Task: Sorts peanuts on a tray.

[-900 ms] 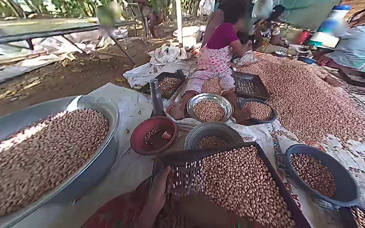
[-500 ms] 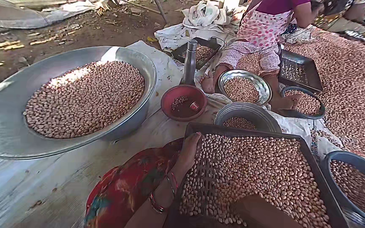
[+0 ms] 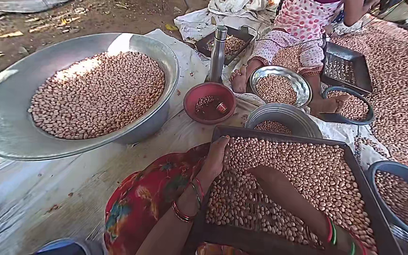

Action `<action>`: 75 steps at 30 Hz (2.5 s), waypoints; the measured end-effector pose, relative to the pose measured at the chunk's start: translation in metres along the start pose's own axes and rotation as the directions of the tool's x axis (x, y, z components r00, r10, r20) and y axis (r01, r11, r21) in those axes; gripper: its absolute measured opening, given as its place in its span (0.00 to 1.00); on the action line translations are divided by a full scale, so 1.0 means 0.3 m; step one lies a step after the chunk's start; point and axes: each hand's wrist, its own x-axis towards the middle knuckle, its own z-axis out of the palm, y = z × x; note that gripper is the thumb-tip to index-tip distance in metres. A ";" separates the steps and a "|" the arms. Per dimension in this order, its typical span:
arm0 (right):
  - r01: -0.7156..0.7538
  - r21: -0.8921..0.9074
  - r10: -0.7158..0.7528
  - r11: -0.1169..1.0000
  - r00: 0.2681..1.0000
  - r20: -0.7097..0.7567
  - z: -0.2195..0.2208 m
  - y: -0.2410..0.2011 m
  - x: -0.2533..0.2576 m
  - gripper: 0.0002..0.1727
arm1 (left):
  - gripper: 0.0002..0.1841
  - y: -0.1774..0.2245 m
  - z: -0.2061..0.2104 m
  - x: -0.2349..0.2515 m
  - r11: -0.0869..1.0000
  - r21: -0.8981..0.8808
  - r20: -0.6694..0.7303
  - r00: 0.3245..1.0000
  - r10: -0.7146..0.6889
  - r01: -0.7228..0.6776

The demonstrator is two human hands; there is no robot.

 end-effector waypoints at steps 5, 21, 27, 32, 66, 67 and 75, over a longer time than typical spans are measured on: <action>0.126 0.002 -0.125 0.992 0.980 0.153 0.049 -0.101 0.093 0.18 | 0.17 0.003 0.003 -0.003 1.000 -0.019 0.000 1.000 0.011 -0.011; 0.201 -0.154 -0.187 0.967 0.977 0.106 0.235 -0.167 0.118 0.13 | 0.15 0.099 0.031 -0.122 -0.584 0.688 0.206 0.888 -0.412 -0.431; 0.113 -0.123 -0.061 0.986 0.929 0.365 0.167 -0.173 0.098 0.17 | 0.14 0.041 0.013 -0.139 -0.671 0.588 0.243 0.890 -0.385 -0.451; -0.044 -0.200 0.088 0.979 0.972 0.217 0.062 -0.115 0.106 0.16 | 0.15 0.038 0.023 -0.135 -0.643 0.655 0.201 0.912 -0.357 -0.396; -0.039 0.121 0.073 0.992 0.952 -0.296 -0.184 0.048 0.104 0.20 | 0.19 -0.038 0.087 -0.044 0.976 0.110 0.227 0.952 -0.208 0.187; -0.122 0.115 0.147 0.986 0.960 -0.238 -0.196 0.084 0.149 0.21 | 0.20 -0.033 0.076 -0.042 0.989 0.066 0.148 0.978 -0.144 0.136; 0.282 0.025 -0.283 0.959 0.952 0.115 0.184 -0.091 0.106 0.21 | 0.21 -0.015 0.020 0.003 0.980 -0.132 -0.090 0.986 0.138 -0.149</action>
